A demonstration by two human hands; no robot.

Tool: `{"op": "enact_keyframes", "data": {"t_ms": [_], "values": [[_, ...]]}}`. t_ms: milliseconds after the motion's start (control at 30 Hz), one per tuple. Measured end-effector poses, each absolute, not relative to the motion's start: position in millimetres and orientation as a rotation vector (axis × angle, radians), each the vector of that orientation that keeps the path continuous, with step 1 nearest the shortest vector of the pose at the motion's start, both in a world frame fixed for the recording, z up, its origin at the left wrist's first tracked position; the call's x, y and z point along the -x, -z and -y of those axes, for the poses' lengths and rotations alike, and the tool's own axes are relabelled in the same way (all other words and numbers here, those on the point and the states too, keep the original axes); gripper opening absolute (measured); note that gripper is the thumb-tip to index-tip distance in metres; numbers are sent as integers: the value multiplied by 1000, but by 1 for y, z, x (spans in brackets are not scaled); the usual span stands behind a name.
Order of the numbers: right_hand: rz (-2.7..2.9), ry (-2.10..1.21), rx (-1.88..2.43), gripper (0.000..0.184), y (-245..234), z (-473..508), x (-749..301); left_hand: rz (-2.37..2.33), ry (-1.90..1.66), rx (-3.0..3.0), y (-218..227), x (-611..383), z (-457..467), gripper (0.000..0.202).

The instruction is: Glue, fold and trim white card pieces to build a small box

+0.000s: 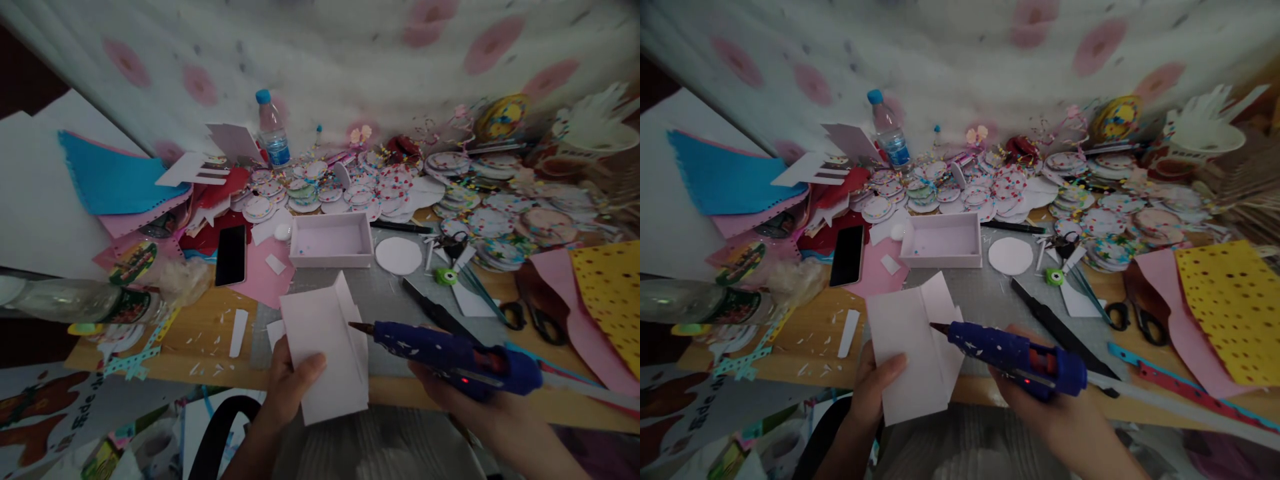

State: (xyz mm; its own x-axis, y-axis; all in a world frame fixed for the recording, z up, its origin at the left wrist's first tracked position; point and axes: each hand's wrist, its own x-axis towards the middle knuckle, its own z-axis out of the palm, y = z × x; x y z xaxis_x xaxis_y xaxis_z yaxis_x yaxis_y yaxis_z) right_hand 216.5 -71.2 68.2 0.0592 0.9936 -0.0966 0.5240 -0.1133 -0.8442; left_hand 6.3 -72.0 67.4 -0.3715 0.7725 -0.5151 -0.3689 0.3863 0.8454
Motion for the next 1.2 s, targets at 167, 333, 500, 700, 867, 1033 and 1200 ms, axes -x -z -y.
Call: {"op": "enact_keyframes", "data": {"t_ms": [167,333,500,700,867,1033,1200], "values": [[1509,-1011,1705,28,-74,66,-215,-1547,-1267,-417,-69,-8,72,28],[1495,-1110,1672,20,-77,66,-213,-1532,-1274,-437,-71,-8,71,25],[1434,-1092,1669,26,-73,69,-213,-1539,-1277,-423,-70,-8,72,27],[1454,-1116,1637,22,-76,65,-212,-1537,-1274,-389,-69,-7,72,30],[1500,-1133,1646,11,-81,60,-210,-1549,-1278,-380,-69,-7,71,27],[1591,-1115,1660,7,-82,60,-212,-1546,-1271,-380,-68,-7,71,27],[1645,-1132,1638,6,-89,57,-215,-1577,-1287,-319,-68,-8,71,31]]}}
